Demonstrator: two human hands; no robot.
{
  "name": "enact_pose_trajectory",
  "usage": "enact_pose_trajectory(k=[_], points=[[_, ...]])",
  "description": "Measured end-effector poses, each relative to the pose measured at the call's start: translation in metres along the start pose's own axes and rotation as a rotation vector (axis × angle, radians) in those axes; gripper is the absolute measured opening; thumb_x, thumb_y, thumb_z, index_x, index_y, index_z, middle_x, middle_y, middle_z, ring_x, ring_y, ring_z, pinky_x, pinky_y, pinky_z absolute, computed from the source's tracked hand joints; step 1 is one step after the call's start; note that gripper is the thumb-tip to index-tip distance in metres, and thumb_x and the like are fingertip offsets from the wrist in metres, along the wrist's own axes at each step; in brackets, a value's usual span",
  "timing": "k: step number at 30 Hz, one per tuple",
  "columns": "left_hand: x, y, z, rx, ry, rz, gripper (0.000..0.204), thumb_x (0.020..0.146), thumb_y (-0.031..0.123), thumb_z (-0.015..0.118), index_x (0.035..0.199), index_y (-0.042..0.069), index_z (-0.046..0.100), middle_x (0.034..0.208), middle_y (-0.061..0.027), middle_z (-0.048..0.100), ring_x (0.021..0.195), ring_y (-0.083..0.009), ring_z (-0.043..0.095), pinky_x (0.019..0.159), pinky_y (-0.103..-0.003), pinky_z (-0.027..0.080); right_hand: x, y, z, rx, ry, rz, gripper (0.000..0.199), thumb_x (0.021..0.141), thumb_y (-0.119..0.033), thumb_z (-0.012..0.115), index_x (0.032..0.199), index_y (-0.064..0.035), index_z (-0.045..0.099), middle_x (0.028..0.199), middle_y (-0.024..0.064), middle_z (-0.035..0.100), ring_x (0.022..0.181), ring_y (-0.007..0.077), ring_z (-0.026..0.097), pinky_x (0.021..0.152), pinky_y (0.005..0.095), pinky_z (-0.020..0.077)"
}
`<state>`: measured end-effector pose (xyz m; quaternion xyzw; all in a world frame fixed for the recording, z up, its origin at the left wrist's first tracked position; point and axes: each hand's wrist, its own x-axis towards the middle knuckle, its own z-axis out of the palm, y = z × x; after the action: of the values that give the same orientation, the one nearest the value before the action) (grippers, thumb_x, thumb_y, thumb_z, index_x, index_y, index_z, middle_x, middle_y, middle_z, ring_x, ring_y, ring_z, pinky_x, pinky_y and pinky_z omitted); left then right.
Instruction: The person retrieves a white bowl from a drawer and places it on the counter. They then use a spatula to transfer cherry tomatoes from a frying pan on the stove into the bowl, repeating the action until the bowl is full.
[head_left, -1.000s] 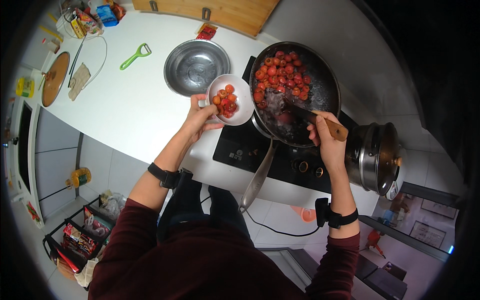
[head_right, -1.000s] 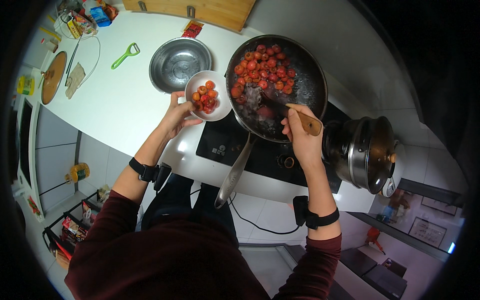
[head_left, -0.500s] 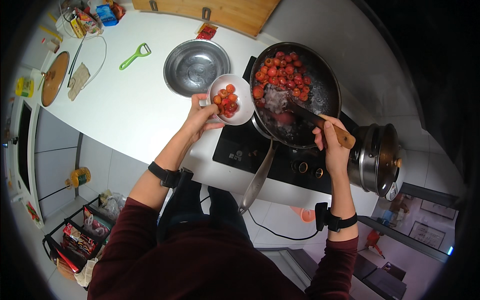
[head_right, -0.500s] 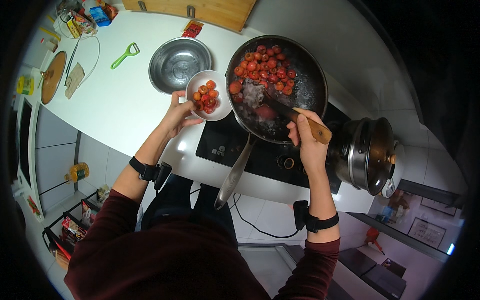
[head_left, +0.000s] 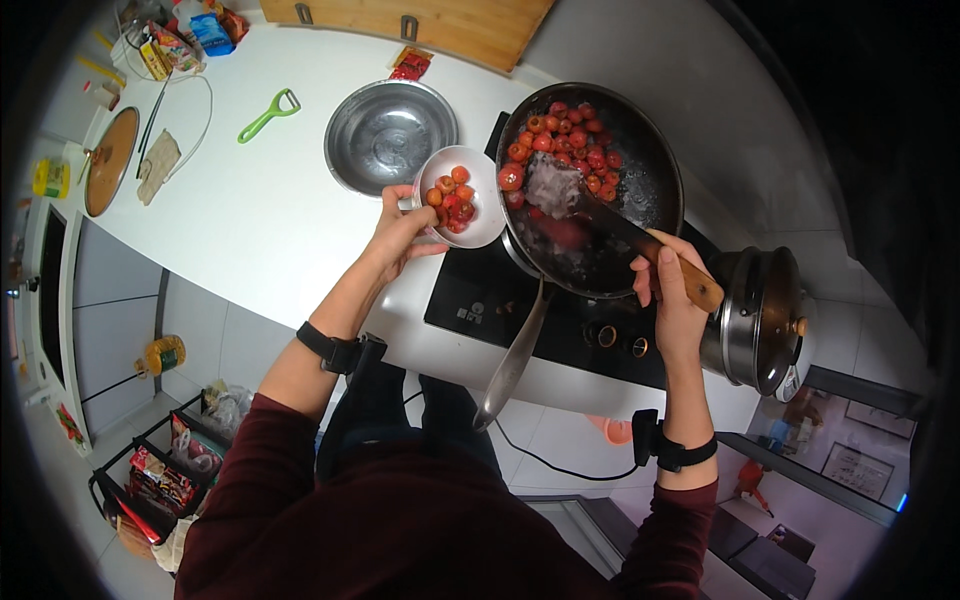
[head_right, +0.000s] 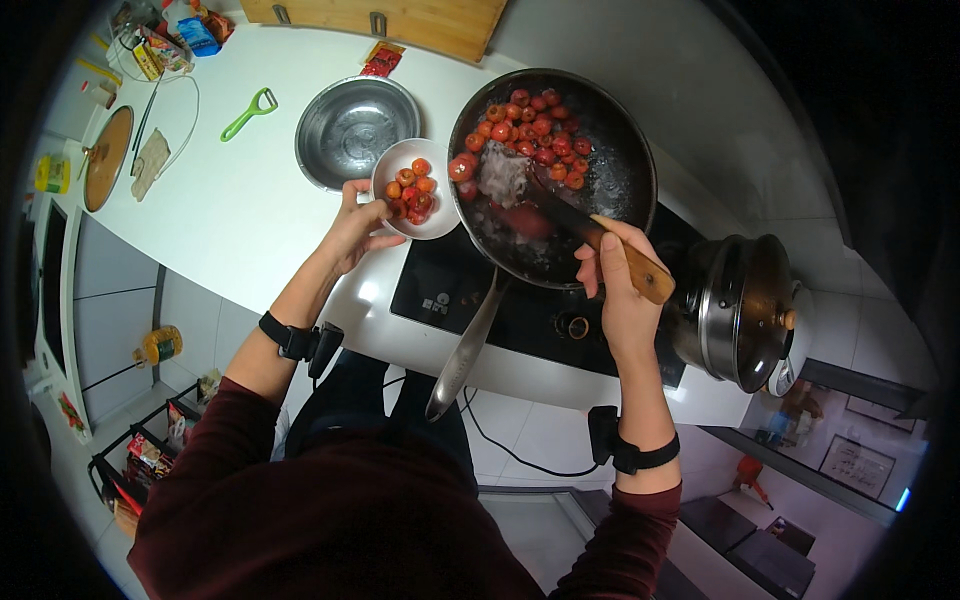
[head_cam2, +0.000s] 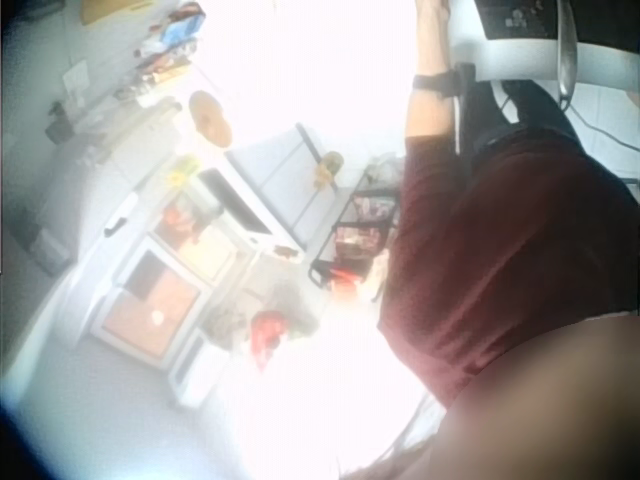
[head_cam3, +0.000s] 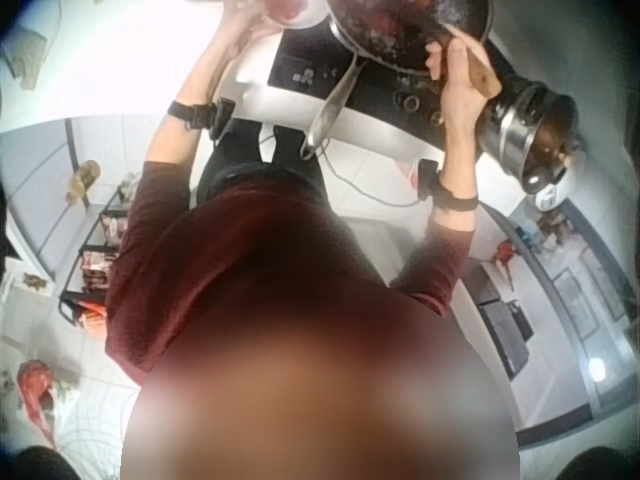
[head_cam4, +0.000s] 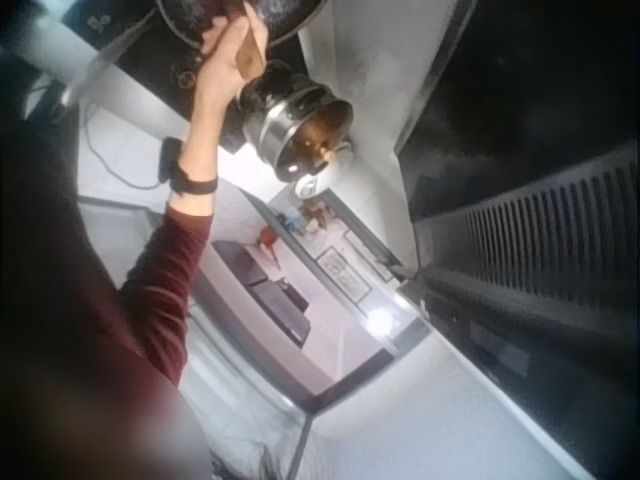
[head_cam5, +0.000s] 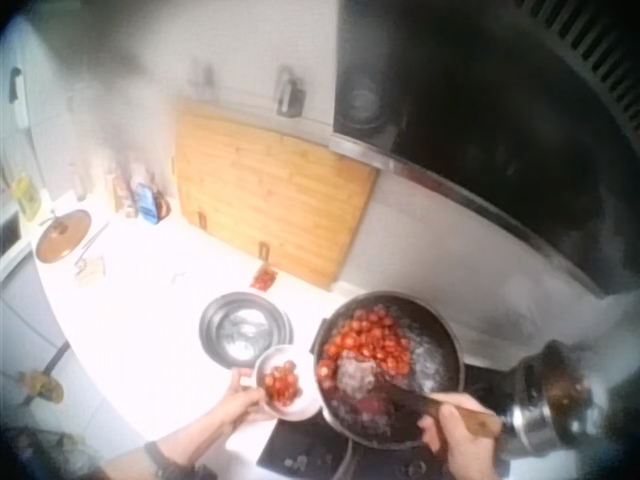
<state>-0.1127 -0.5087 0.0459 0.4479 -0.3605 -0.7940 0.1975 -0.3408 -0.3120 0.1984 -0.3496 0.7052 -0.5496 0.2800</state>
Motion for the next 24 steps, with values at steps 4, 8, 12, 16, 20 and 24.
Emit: enact_pose_trajectory(k=[4, 8, 12, 16, 20, 24], points=[[0.002, -0.001, 0.000, -0.021, 0.003, -0.004, 0.056, 0.078, 0.003, 0.055, 0.123, 0.015, 0.024, 0.107, -0.0121, 0.048, 0.098, -0.0256, 0.061, 0.069, -0.035, 0.064, -0.008, -0.019, 0.008, -0.009, -0.024, -0.050, 0.027, 0.099, -0.016, 0.053, 0.116, 0.0042, 0.059, 0.083, 0.0096, 0.065, 0.063, 0.0092, 0.056, 0.054, 0.0215, 0.0440], [0.002, -0.004, -0.002, -0.046, -0.013, -0.002, 0.054, 0.079, 0.003, 0.055, 0.123, 0.016, 0.024, 0.109, -0.0127, 0.049, 0.100, -0.0264, 0.062, 0.069, -0.035, 0.064, -0.011, -0.028, 0.018, 0.009, -0.041, -0.090, 0.027, 0.099, -0.015, 0.053, 0.116, 0.0047, 0.059, 0.084, 0.0103, 0.065, 0.064, 0.0095, 0.057, 0.055, 0.0211, 0.0446], [0.002, -0.006, -0.004, -0.070, -0.015, -0.004, 0.052, 0.081, 0.003, 0.054, 0.122, 0.016, 0.024, 0.112, -0.0143, 0.049, 0.103, -0.0284, 0.062, 0.069, -0.035, 0.064, -0.006, -0.022, 0.010, -0.057, 0.040, -0.133, 0.026, 0.098, -0.015, 0.053, 0.117, 0.0024, 0.059, 0.083, 0.0088, 0.065, 0.063, 0.0079, 0.056, 0.054, 0.0196, 0.0437], [0.002, -0.006, -0.008, -0.134, -0.033, 0.010, 0.059, 0.077, 0.001, 0.058, 0.124, 0.011, 0.024, 0.108, -0.0167, 0.051, 0.093, -0.0211, 0.059, 0.065, -0.037, 0.064, -0.004, -0.006, -0.005, -0.244, 0.103, 0.103, 0.022, 0.097, -0.015, 0.056, 0.113, -0.0009, 0.062, 0.080, 0.0041, 0.064, 0.063, 0.0056, 0.055, 0.053, 0.0184, 0.0425], [0.001, -0.005, -0.010, -0.139, -0.049, 0.009, 0.058, 0.077, 0.001, 0.058, 0.124, 0.011, 0.024, 0.109, -0.0179, 0.052, 0.095, -0.0229, 0.061, 0.066, -0.037, 0.064, -0.002, 0.014, 0.001, -0.275, 0.041, 0.192, 0.020, 0.097, -0.014, 0.056, 0.111, -0.0018, 0.064, 0.078, 0.0024, 0.063, 0.062, 0.0057, 0.055, 0.053, 0.0190, 0.0423], [-0.001, -0.003, -0.009, -0.142, -0.056, 0.020, 0.058, 0.078, 0.001, 0.057, 0.124, 0.011, 0.024, 0.109, -0.0184, 0.052, 0.097, -0.0238, 0.062, 0.066, -0.037, 0.064, -0.005, 0.012, 0.006, -0.308, -0.044, 0.067, 0.021, 0.096, -0.013, 0.056, 0.111, -0.0008, 0.064, 0.077, 0.0036, 0.063, 0.064, 0.0069, 0.057, 0.054, 0.0197, 0.0434]])
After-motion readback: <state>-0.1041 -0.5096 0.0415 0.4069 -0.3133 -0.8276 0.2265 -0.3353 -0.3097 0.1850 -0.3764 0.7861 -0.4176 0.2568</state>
